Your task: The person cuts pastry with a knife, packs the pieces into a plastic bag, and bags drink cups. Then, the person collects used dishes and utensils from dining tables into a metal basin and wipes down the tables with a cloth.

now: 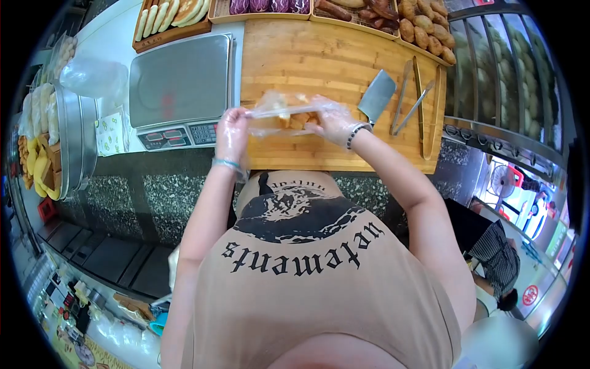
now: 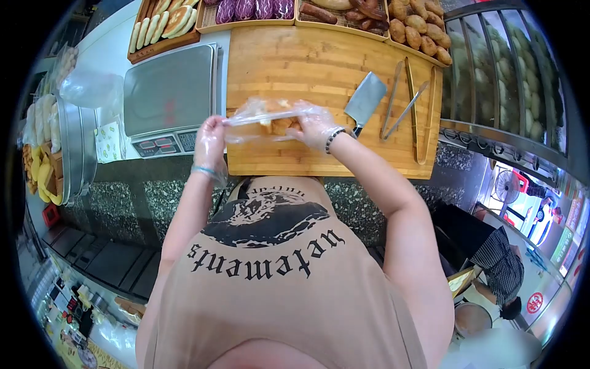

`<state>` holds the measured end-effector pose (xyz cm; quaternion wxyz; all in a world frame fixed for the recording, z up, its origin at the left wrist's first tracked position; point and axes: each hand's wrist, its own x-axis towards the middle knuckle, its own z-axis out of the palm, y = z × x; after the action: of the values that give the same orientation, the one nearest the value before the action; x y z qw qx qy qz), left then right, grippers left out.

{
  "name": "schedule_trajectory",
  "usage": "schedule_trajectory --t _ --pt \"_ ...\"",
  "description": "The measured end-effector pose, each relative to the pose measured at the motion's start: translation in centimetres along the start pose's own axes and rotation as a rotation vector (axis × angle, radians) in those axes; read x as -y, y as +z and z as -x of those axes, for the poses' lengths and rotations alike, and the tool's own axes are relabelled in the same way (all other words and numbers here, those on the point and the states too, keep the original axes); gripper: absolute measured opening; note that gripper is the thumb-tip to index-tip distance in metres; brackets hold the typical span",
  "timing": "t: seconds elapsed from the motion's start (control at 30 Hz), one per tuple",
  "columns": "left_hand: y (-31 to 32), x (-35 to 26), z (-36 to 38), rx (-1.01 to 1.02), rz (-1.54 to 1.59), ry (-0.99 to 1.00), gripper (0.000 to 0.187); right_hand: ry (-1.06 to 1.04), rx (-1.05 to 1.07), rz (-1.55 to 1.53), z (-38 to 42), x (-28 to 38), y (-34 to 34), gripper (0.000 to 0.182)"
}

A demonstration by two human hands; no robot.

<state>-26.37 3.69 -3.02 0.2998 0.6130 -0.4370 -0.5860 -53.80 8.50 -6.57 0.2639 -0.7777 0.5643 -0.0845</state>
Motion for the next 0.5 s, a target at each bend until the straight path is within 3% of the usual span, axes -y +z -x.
schedule_trajectory --t 0.03,0.07,0.13,0.17,0.2,0.27,0.3,0.33,0.4,0.43,0.47,0.5 --pt "-0.4 0.0 -1.1 0.000 -0.043 -0.029 0.010 0.012 -0.035 0.259 0.5 -0.1 -0.2 0.057" --pt "-0.7 0.0 -2.2 0.000 -0.044 -0.021 0.010 0.012 -0.042 0.262 0.7 -0.5 -0.8 0.057" --pt "-1.1 -1.1 -3.2 -0.126 -0.499 0.363 0.013 -0.023 0.129 0.213 1.3 1.6 -5.1 0.063" --pt "-1.4 -1.8 -3.5 -0.213 -0.589 0.426 0.016 0.005 0.128 0.236 2.0 2.0 -6.0 0.050" --pt "-1.8 -2.7 -3.9 -0.217 -0.587 0.433 0.016 0.002 0.123 0.240 2.2 1.9 -7.0 0.050" --pt "-2.7 -4.5 -4.1 -0.060 -0.834 0.425 0.017 -0.036 0.270 0.447 2.9 1.6 -8.3 0.032" --pt "-2.4 -5.4 -3.7 -0.026 -0.838 0.401 0.017 -0.111 0.227 0.517 3.3 1.6 -8.3 0.016" --pt "-2.0 -6.5 -3.3 -0.032 -0.840 0.404 0.017 -0.115 0.221 0.518 3.4 3.0 -9.3 0.016" --pt "-1.4 -8.3 -2.7 0.093 -0.326 -0.043 0.018 -0.275 0.233 0.595 3.4 6.1 -12.1 0.010" --pt "-1.7 -8.4 -2.7 0.089 -0.327 -0.041 0.018 -0.056 0.470 0.766 3.0 7.1 -12.7 0.011" --pt "-2.0 -8.5 -2.9 0.092 -0.469 0.046 0.018 -0.057 0.469 0.765 2.7 7.4 -13.6 0.011" --pt "-2.2 -8.6 -2.9 0.096 -0.609 0.133 0.019 -0.004 0.604 0.847 2.4 7.5 -14.5 0.014"
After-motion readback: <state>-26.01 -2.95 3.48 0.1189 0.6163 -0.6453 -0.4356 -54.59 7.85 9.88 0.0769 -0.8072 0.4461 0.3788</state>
